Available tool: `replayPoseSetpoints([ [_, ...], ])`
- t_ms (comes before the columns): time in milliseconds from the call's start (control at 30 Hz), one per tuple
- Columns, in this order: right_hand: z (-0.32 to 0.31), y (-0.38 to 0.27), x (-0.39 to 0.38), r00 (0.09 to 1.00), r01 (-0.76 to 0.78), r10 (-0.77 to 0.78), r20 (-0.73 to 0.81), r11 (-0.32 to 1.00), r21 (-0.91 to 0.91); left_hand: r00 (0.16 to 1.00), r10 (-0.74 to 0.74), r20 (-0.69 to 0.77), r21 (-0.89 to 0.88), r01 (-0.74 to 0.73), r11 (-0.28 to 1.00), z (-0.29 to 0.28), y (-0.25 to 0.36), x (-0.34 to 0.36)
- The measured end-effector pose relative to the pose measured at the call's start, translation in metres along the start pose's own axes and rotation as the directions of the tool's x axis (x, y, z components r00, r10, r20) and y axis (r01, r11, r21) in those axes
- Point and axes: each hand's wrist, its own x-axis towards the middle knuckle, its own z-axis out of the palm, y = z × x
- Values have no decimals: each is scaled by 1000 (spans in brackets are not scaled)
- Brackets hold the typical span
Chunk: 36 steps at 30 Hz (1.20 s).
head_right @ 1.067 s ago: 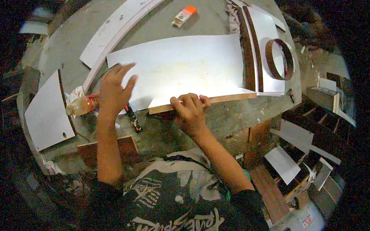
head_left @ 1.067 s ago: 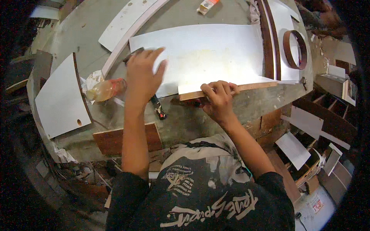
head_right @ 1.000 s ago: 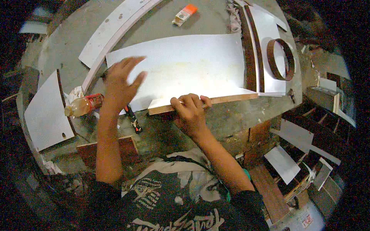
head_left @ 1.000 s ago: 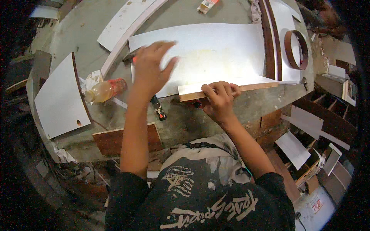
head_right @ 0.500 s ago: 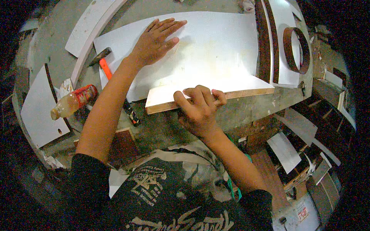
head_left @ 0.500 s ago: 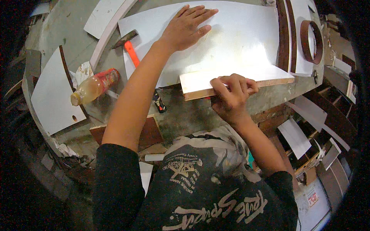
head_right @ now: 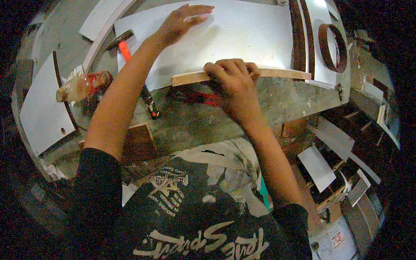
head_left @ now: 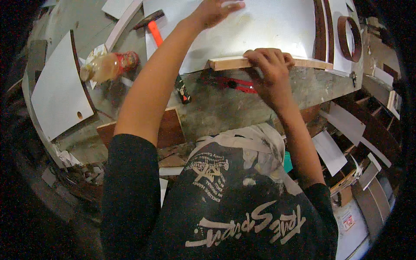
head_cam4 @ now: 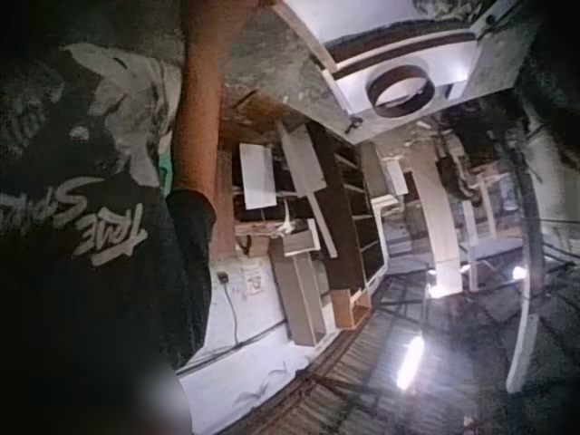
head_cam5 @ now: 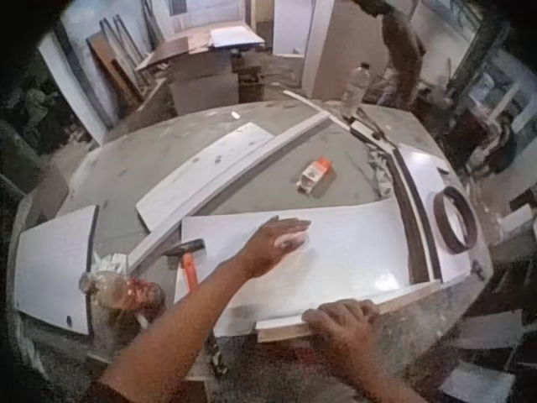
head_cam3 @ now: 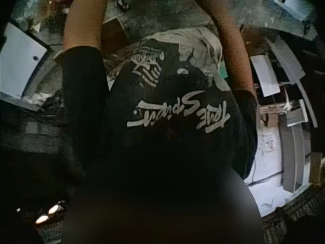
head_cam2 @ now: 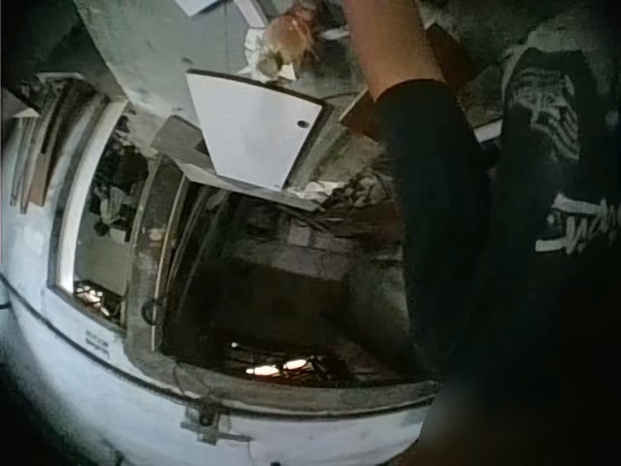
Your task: The person applies glue to a white rectangular board, aligns a curved wooden edge along its side, and uses a utility knife to trim the board to match the curve. The person repeats the process on another board, applying glue and cutting along the curved edge.
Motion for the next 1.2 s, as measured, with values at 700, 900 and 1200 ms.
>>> replayPoseSetpoints([
  [700, -2, 9, 2, 996, 33, -17, 90, 984, -177, 993, -111, 52, 500, 70, 863, -18, -9, -58],
  [900, -14, -9, 4, 999, 41, -43, -22, 993, -107, 997, -78, 18, 512, 58, 857, -15, -13, -58],
  [1200, 9, -12, -49, 988, 29, -73, -136, 954, -299, 997, -77, 13, 533, 58, 844, -14, -14, -58],
])
